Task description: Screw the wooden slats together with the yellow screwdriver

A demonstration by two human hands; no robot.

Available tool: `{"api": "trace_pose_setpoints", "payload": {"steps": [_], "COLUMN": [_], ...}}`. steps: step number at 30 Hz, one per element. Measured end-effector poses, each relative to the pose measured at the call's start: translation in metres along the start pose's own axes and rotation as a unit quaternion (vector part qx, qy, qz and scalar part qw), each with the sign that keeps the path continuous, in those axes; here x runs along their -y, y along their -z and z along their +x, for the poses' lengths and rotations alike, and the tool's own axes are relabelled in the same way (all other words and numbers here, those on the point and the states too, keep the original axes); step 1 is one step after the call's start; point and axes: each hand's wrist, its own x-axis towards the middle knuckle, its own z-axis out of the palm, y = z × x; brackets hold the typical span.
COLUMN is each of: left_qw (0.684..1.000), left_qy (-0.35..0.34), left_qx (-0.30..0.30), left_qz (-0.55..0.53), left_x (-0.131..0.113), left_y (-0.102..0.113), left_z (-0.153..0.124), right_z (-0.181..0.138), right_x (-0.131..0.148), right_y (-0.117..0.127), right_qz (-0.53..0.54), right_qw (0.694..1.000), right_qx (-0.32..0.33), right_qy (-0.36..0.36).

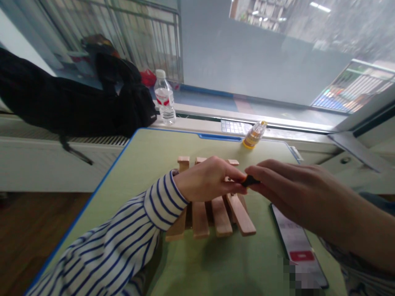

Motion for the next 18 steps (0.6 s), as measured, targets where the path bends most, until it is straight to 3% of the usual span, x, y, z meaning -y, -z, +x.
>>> {"api": "trace_pose_setpoints", "payload": {"steps": [4, 11, 18], "left_qw": [1.0, 1.0, 0.999], "left_qy": [-0.01, 0.002, -0.002], "left_qx": [0.0, 0.022, 0.02], "left_qz": [0.001, -0.012, 0.025], "left_x": [-0.001, -0.002, -0.001], "left_y": [0.0, -0.001, -0.002], "left_z": [0.0, 0.0, 0.0], "right_z": [0.001, 0.003, 0.006], "right_x": [0.0, 0.007, 0.011], "right_y": [-0.004, -0.008, -0.005], "right_qz": [-0.002, 0.013, 0.014], "right_qw": [1.0, 0.998, 0.997], "right_qx": [0.011, -0.041, -0.039], "right_qy": [-0.008, -0.055, -0.069]}}
